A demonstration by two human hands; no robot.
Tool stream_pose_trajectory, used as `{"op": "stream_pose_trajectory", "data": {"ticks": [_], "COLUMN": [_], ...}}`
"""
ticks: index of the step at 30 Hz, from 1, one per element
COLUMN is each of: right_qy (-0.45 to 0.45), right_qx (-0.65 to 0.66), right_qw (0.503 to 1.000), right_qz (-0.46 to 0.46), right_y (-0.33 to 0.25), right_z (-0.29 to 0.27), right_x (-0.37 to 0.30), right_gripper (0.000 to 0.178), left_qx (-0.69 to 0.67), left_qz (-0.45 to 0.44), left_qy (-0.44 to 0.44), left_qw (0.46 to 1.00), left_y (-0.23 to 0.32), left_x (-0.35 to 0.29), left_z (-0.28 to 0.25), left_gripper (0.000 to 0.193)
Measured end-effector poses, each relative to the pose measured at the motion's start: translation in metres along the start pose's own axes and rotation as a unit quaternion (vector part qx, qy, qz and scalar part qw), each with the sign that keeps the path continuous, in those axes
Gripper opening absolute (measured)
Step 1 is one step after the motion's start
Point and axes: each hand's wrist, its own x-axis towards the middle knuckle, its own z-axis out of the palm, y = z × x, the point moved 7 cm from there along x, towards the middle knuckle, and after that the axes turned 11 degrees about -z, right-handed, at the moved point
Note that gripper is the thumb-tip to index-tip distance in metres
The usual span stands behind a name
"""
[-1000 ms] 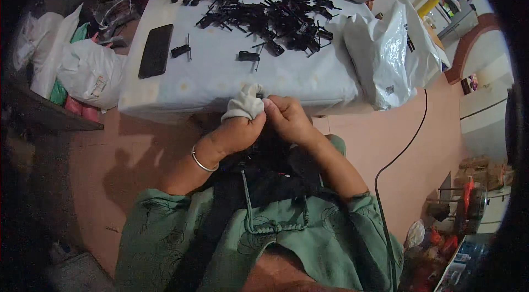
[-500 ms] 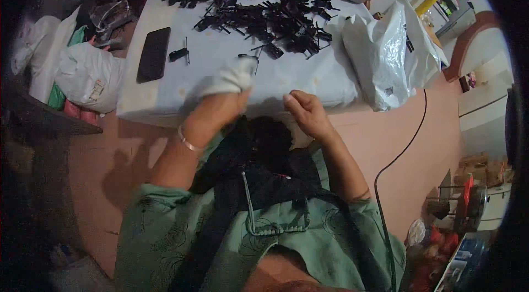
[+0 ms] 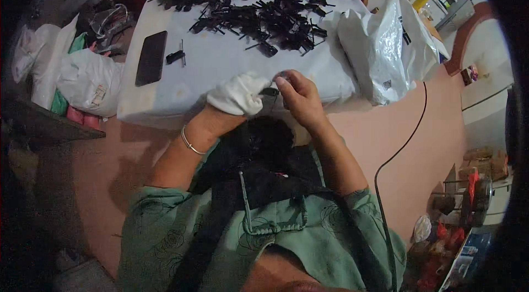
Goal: Assembling small black plastic components by hand at a workbench.
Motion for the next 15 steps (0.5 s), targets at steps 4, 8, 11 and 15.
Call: {"op": "stream_pose_trajectory", "data": {"ticks": [4,8,11,15], "right_qy": [-0.027,-0.098,-0.112,-0.004], "right_qx": [-0.081,-0.147,-0.144,-0.193], "right_qw": [0.981,0.947,0.932,0.969], "right_qz": [-0.171,-0.267,-0.312,-0.152], "right_y": [-0.039,-0.061,-0.06,-0.049], "right_z": [0.009,0.024,0.03,0.017], "right_x": [-0.009,-0.021,-0.027,-0.027], "right_gripper": [0.012,0.008,0.007,0.014], "left_qx": [-0.289,-0.553,-0.554,-0.504], "left_qz": [-0.123,-0.217,-0.22,-0.231], "left_qy": [0.047,-0.007,-0.006,-0.056], "left_qw": [0.948,0.805,0.803,0.83], "left_y": [-0.012,-0.017,-0.014,-0.004], "left_x": [-0.017,-0.025,-0.024,-0.028], "left_z": [0.003,0.02,0.025,0.016], "left_gripper": [0.018,0.018,0.018,0.019]}}
